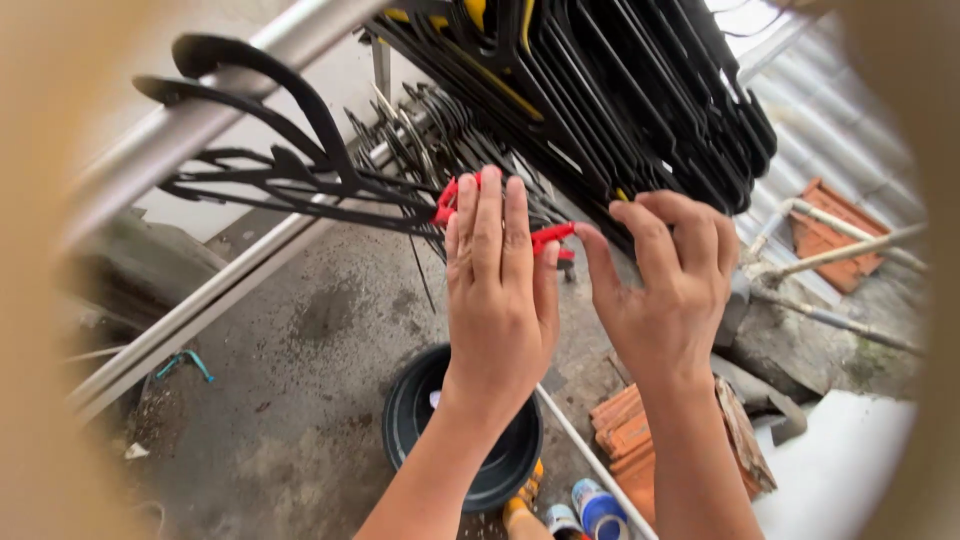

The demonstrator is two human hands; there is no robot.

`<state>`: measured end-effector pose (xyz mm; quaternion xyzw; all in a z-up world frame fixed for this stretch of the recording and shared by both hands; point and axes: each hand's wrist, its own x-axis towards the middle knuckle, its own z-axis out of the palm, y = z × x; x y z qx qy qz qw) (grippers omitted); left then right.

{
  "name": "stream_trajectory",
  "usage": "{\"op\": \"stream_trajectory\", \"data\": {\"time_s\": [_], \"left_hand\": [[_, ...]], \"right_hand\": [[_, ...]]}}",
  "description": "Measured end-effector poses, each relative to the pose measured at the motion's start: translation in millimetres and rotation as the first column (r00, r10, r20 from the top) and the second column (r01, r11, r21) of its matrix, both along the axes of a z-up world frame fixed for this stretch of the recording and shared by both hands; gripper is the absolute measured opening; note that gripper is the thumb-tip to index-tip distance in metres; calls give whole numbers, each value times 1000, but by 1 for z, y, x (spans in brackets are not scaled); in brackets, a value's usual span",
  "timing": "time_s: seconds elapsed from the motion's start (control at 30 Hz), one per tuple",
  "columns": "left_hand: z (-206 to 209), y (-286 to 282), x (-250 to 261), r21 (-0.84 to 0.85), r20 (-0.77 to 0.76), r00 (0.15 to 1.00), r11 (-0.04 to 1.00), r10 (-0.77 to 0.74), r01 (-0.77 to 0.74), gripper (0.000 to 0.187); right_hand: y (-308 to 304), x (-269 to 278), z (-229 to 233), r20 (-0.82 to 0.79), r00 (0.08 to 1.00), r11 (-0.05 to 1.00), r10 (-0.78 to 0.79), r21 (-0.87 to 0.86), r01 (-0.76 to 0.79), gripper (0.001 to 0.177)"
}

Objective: Hanging various small items of laundry onto hangers and a drying rack using clothespins.

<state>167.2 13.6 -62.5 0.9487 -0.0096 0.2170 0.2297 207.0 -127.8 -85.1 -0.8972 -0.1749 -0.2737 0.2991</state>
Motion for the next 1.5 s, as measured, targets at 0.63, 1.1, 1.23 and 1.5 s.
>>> {"op": "stream_trajectory", "data": {"time_s": [0.63, 1.1, 1.23, 1.5], "left_hand": [[-7, 8, 18, 205, -9, 1000, 978, 29, -26, 42], [-5, 13, 15, 160, -16, 1000, 987, 24, -22, 47], [-3, 12, 13, 154, -30, 999, 988, 25, -20, 46], [-4, 8, -2, 216, -83, 996, 976, 26, -7, 48]], "right_hand": [[8, 38, -18, 1, 1000, 997, -16, -70, 16, 15], [3, 28, 2, -160, 978, 974, 134, 203, -100, 12], [2, 16, 23, -178, 971, 958, 158, 264, -107, 16], [-42, -43, 14, -262, 960, 939, 96, 344, 0, 15]]}}
